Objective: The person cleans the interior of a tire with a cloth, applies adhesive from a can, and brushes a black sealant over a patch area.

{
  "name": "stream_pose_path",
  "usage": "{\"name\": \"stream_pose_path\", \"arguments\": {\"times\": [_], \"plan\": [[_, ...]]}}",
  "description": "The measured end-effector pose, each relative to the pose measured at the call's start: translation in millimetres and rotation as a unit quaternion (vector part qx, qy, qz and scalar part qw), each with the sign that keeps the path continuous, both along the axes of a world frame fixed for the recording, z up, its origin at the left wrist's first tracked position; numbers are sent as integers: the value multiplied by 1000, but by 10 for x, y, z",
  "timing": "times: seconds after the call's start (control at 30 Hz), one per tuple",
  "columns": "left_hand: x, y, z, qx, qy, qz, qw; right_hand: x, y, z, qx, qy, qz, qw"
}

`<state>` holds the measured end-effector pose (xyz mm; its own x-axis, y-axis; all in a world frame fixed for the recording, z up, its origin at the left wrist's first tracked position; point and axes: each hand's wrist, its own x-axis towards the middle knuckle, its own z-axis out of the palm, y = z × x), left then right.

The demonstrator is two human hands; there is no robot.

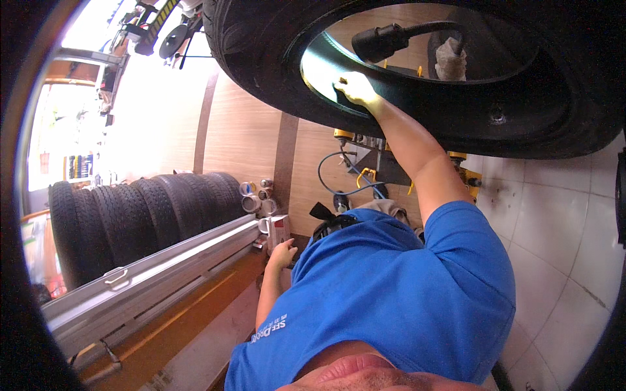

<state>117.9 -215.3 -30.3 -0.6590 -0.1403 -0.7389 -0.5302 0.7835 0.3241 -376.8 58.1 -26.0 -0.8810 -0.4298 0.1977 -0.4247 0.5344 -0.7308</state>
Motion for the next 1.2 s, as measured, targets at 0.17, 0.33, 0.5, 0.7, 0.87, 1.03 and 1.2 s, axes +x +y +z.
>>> {"name": "stream_pose_path", "arguments": {"times": [0.17,0.33,0.5,0.7,0.87,1.03,1.2], "plan": [[-25,-100,-39,21,49,58,997,30,399,-101,108,92,5,990],[225,-24,14,-6,19,106,994,344,364,117,78,1,52,996],[-62,-83,-12,-3,29,51,998,-28,479,-626,-40,-167,21,985],[-128,-62,20,2,24,100,995,208,409,-157,134,-62,26,989],[-323,-69,-76,-4,16,17,1000,145,325,-149,161,-50,-7,986],[-373,-48,-126,7,37,15,999,274,336,-40,115,-12,10,993],[-581,17,51,40,-13,72,997,161,394,-172,144,-1,21,989]]}}
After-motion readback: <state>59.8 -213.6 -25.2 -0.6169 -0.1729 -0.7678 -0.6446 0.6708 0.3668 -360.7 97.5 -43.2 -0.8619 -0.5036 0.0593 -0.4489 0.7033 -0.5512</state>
